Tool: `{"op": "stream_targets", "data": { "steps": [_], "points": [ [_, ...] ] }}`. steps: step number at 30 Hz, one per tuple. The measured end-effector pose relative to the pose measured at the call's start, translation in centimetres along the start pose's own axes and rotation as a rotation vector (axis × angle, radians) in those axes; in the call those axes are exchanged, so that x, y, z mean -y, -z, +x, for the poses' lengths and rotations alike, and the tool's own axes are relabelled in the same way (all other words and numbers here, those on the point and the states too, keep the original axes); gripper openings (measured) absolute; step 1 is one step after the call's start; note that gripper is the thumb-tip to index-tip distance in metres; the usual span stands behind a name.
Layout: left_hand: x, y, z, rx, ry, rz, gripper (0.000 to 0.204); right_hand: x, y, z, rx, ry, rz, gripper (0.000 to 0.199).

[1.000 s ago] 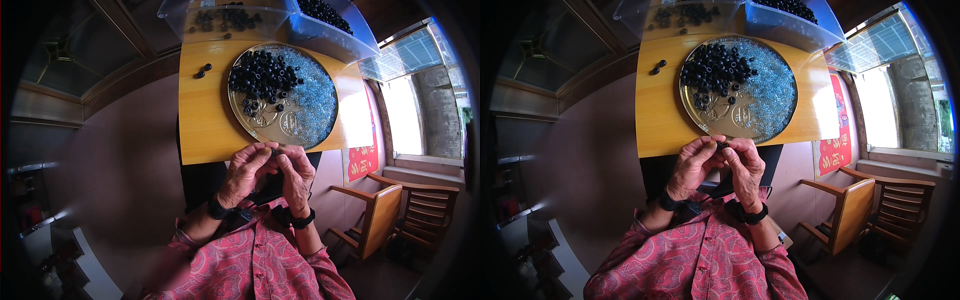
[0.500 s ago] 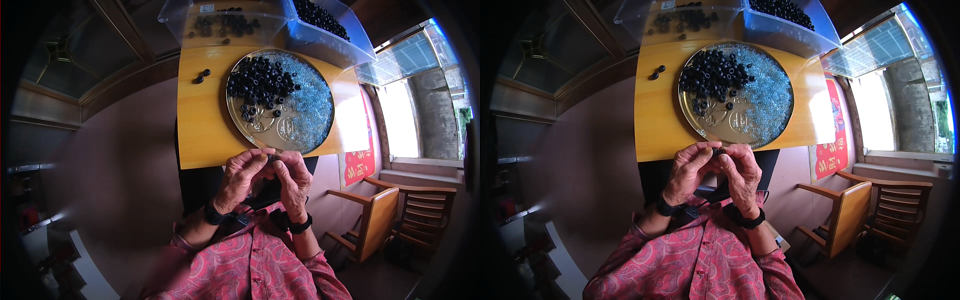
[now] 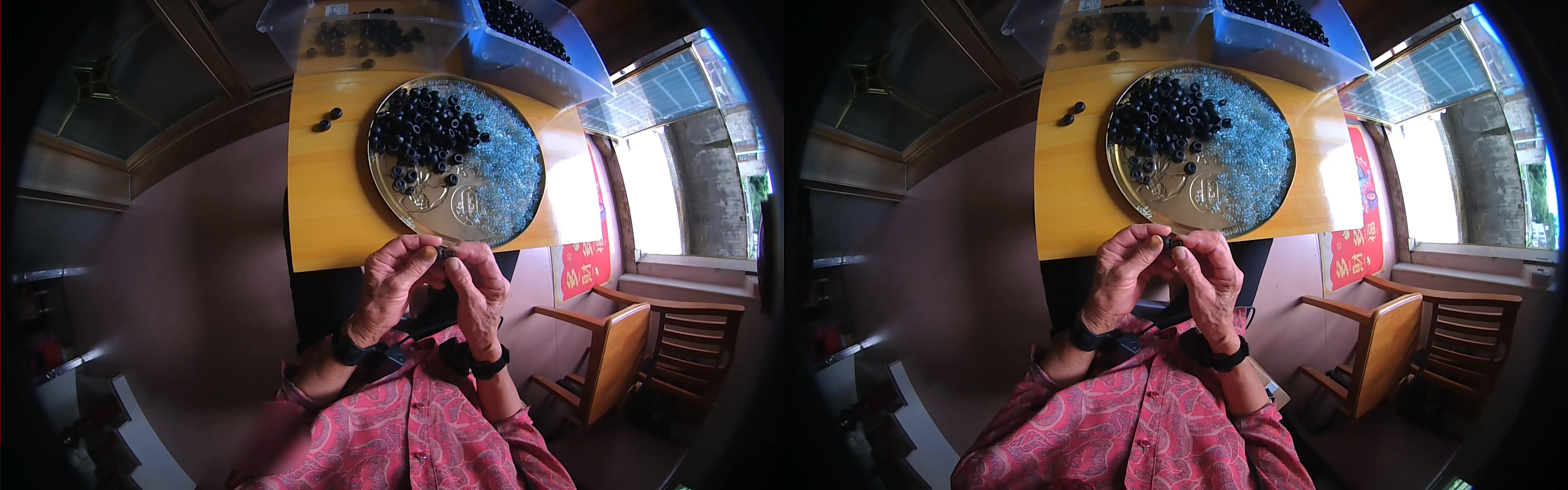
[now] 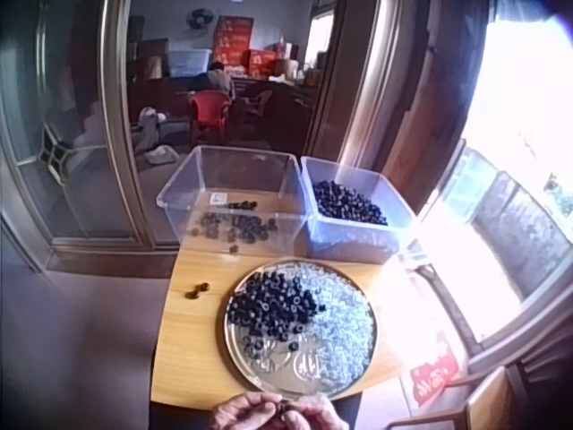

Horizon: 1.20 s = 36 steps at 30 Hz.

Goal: Removing flash and inspecting small black rubber or plastic rings at a table.

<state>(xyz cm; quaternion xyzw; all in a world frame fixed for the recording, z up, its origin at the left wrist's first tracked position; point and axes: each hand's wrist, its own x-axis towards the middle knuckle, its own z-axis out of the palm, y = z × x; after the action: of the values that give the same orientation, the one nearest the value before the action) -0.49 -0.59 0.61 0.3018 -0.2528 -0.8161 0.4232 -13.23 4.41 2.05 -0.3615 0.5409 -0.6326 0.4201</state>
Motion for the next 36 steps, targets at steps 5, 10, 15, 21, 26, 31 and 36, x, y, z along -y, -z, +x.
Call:
{"op": "stream_targets", "data": {
  "steps": [5,10,15,21,26,31,36],
  "points": [
    [0.0,0.0,0.0,-0.007,0.012,0.008,0.022,0.0,0.1,0.0,0.004,0.02,-0.033,0.011],
    [0.1,0.3,0.2,0.008,0.023,-0.025,0.021,-0.1,0.1,0.1,0.024,0.115,-0.156,0.012],
    [0.0,0.6,0.1,0.083,0.001,0.062,0.019,-0.3,0.3,-0.1,-0.017,0.055,-0.118,0.011],
    [0.1,0.8,0.1,0.102,-0.044,0.18,0.02,0.2,0.4,0.0,-0.006,-0.021,-0.056,0.011],
    [0.1,0.8,0.1,0.109,-0.038,0.201,0.02,0.7,0.2,-0.1,-0.021,-0.134,0.006,0.017],
    [0.0,0.9,0.2,0.133,-0.038,0.199,0.02,0.7,0.7,0.1,-0.004,-0.177,0.028,0.021],
    [-0.3,0.7,0.0,0.105,0.059,0.015,0.022,0.2,1.0,0.1,0.02,-0.154,0.105,0.017]
  ]
}}
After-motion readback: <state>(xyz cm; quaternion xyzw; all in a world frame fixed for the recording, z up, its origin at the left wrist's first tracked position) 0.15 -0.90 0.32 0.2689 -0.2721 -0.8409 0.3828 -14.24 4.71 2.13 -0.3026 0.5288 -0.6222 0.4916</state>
